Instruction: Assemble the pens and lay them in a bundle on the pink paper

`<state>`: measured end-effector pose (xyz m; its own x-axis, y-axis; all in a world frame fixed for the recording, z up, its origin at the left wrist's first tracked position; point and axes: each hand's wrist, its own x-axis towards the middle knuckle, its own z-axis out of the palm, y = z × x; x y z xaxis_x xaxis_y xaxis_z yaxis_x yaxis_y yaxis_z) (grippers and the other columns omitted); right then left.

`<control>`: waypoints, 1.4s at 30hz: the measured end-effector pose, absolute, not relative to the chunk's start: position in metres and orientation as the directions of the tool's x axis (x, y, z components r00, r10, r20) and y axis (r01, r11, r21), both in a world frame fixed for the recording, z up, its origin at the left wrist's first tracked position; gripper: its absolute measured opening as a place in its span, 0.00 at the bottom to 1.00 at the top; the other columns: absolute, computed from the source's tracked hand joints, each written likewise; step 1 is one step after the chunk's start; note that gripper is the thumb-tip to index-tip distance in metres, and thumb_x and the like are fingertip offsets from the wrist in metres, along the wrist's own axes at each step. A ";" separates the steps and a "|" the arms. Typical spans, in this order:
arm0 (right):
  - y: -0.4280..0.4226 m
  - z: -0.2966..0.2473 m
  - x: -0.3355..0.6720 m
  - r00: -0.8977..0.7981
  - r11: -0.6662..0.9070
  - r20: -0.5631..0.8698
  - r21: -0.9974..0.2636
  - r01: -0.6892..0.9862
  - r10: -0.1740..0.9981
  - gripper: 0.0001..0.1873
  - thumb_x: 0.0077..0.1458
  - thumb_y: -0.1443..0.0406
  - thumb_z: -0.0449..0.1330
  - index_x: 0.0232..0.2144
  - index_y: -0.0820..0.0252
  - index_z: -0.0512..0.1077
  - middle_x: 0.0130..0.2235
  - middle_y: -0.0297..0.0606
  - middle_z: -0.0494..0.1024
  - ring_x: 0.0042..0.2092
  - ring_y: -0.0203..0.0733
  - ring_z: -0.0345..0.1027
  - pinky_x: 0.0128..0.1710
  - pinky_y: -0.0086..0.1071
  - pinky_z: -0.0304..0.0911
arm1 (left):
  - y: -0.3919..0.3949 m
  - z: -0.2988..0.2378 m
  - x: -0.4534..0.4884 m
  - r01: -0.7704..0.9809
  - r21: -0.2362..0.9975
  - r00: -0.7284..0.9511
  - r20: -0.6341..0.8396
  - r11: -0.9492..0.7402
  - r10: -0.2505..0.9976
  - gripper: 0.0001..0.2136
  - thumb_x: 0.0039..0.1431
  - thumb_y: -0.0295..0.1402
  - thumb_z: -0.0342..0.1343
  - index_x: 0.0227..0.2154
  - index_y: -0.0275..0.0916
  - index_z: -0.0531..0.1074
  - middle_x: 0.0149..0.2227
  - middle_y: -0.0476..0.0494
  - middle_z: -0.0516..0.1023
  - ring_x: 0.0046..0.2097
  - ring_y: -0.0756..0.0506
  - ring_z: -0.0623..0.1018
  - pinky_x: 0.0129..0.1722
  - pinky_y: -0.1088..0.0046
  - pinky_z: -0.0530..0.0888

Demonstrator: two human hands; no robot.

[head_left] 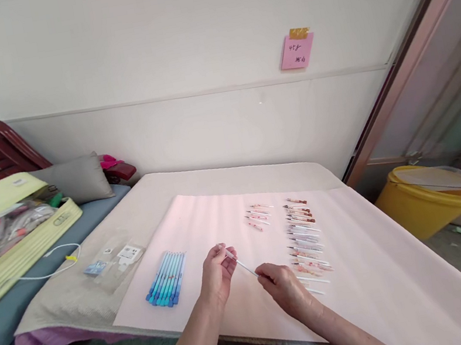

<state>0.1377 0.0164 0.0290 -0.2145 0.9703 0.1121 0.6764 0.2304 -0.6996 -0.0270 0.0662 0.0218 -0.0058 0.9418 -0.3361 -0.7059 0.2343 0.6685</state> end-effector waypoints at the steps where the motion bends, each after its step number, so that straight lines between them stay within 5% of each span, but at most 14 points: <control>1: 0.017 0.027 0.138 -0.196 0.203 0.096 -0.726 0.656 0.976 0.11 0.51 0.67 0.48 0.27 0.58 0.70 0.25 0.33 0.73 0.26 0.36 0.66 0.26 0.26 0.56 | 0.064 0.024 -0.024 -0.689 0.686 0.002 -0.319 0.232 0.948 0.07 0.51 0.27 0.58 0.34 0.35 0.68 0.34 0.38 0.75 0.36 0.47 0.77 0.33 0.74 0.73; 9: 0.022 0.019 0.136 -0.092 0.067 0.026 -0.874 0.481 0.995 0.08 0.51 0.65 0.49 0.23 0.58 0.66 0.16 0.26 0.64 0.18 0.31 0.62 0.21 0.23 0.56 | 0.038 0.032 0.000 -0.547 0.799 0.106 -0.229 0.249 0.968 0.11 0.51 0.37 0.57 0.35 0.36 0.67 0.34 0.38 0.75 0.39 0.44 0.76 0.37 0.68 0.72; 18: 0.023 0.013 0.132 -0.054 -0.040 -0.058 -0.956 0.291 0.997 0.06 0.49 0.63 0.52 0.24 0.58 0.66 0.14 0.25 0.65 0.16 0.31 0.60 0.16 0.23 0.56 | 0.030 0.040 0.000 -0.513 0.827 0.142 -0.183 0.230 0.973 0.12 0.53 0.41 0.55 0.34 0.38 0.65 0.35 0.41 0.74 0.37 0.46 0.76 0.39 0.67 0.71; 32: 0.023 0.021 0.129 -0.067 -0.040 -0.065 -0.946 0.322 0.996 0.09 0.52 0.60 0.52 0.25 0.58 0.64 0.14 0.26 0.66 0.16 0.33 0.60 0.16 0.24 0.56 | 0.049 0.012 -0.011 -0.697 0.610 0.127 -0.412 0.377 0.902 0.05 0.53 0.24 0.53 0.29 0.36 0.62 0.30 0.38 0.75 0.37 0.43 0.78 0.38 0.66 0.74; 36: 0.040 0.020 0.142 -0.085 0.046 0.001 -0.848 0.527 0.996 0.15 0.57 0.55 0.46 0.28 0.58 0.65 0.18 0.28 0.68 0.20 0.33 0.64 0.21 0.25 0.57 | 0.054 0.022 -0.018 -0.735 0.570 0.098 -0.446 0.367 0.890 0.04 0.54 0.22 0.52 0.29 0.36 0.63 0.31 0.37 0.76 0.37 0.43 0.78 0.37 0.67 0.75; 39: 0.075 0.017 0.154 -0.031 0.029 0.007 -0.576 0.817 0.999 0.14 0.59 0.58 0.44 0.32 0.57 0.67 0.27 0.32 0.74 0.28 0.34 0.69 0.29 0.26 0.59 | 0.059 0.028 -0.024 -0.748 0.551 0.073 -0.485 0.369 0.872 0.03 0.55 0.22 0.50 0.29 0.35 0.63 0.32 0.35 0.76 0.37 0.44 0.78 0.35 0.68 0.75; 42: 0.119 0.009 0.162 0.043 -0.040 -0.005 -0.469 0.882 0.999 0.09 0.55 0.64 0.48 0.33 0.59 0.68 0.38 0.40 0.74 0.39 0.41 0.69 0.36 0.30 0.58 | 0.063 0.031 -0.029 -0.769 0.531 0.052 -0.503 0.356 0.863 0.03 0.56 0.22 0.50 0.30 0.35 0.63 0.33 0.34 0.75 0.36 0.44 0.78 0.34 0.69 0.75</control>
<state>0.1625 0.1193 0.0095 0.0428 0.9991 -0.0050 0.8824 -0.0401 -0.4689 -0.0288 0.0630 0.0311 0.0518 0.8626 -0.5033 -0.7691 0.3559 0.5308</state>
